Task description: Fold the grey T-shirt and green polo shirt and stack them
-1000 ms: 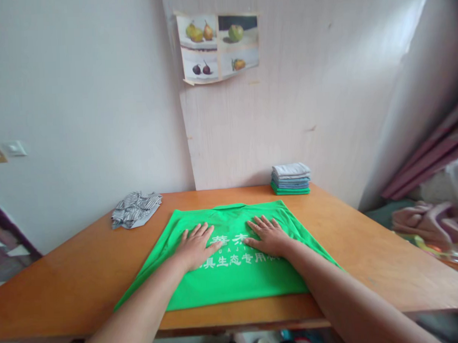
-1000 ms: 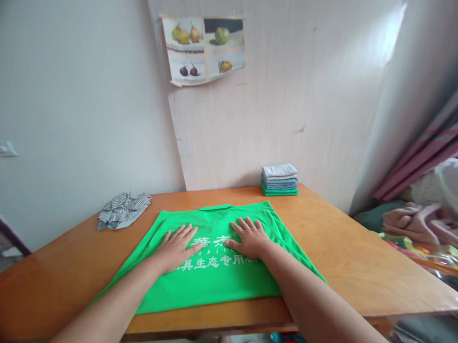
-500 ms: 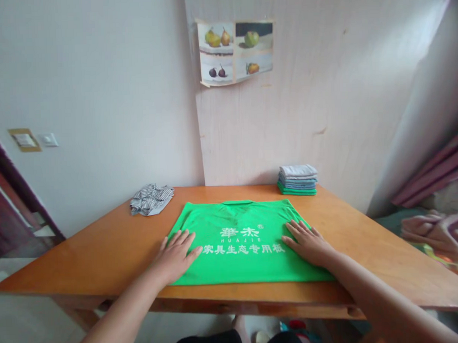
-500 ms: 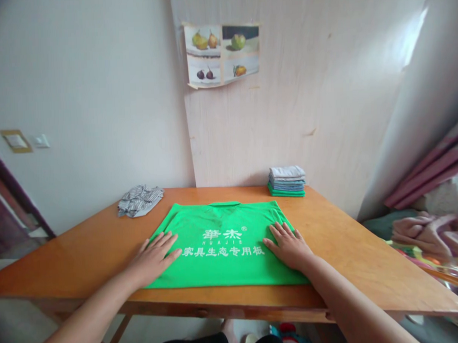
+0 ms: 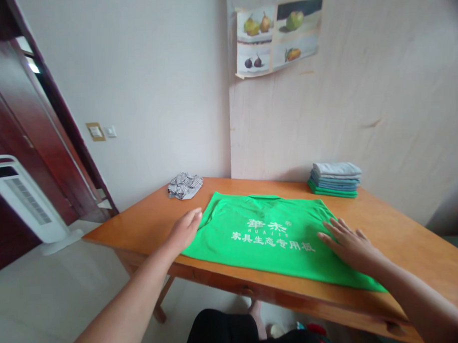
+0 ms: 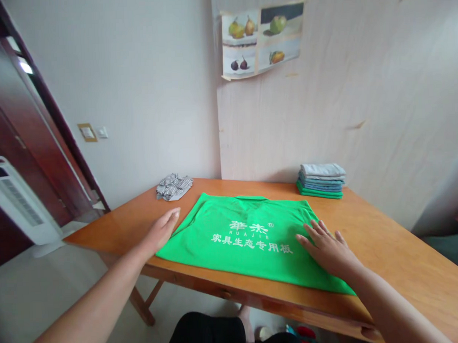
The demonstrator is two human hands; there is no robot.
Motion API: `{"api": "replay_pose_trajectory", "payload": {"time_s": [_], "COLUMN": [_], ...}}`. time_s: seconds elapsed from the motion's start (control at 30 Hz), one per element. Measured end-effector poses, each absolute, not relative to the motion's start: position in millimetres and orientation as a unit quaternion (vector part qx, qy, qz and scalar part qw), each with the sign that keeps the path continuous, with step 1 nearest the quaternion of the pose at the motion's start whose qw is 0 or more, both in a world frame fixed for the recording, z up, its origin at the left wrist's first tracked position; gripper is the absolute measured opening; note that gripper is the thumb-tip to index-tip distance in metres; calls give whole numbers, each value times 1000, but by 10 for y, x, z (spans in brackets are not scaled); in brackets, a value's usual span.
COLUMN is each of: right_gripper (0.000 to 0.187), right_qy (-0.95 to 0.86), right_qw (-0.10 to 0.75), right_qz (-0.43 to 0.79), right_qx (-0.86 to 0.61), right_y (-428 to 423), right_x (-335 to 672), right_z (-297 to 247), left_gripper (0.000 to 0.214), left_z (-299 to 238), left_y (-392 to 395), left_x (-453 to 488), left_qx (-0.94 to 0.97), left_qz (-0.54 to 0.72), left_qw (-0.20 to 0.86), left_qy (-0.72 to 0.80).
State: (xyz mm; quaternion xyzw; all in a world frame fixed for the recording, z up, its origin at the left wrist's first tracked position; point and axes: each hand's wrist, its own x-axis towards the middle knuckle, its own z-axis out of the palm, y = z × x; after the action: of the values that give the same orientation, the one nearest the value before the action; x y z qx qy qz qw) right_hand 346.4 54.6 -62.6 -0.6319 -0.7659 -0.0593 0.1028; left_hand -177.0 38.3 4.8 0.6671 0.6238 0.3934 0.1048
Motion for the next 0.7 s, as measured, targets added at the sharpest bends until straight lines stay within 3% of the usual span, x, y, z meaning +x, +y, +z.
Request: {"api": "replay_pose_trajectory", "payload": {"time_s": [0.23,0.33,0.47,0.6,0.7], "right_gripper": [67,70,59,44,42], "right_qy": [-765,-757,-769,-791,-799], "right_qw": [117,166,227,200,181], "right_qz": [-50,-27,5,59,77], "right_qx": [-632,-631,-598,-575,-568], "right_y": [453,390,140,-224,-446], "right_x": [3368,3379,3507,3672,3770], "right_z": [-685,-569,-342,-203,-193], "left_gripper": [58,52,37,26,30], "left_z": [-263,-228,-37,91,93], "left_y": [234,158,-32,-277,-405], "left_x": [-1655,-1656,-1697,-1794,-1894], "left_qx": [787,787,801,821,825], "left_qz": [219,221,250,210,178], "left_qw": [42,11,9,31,43], "left_qy": [576,576,544,531,534]}}
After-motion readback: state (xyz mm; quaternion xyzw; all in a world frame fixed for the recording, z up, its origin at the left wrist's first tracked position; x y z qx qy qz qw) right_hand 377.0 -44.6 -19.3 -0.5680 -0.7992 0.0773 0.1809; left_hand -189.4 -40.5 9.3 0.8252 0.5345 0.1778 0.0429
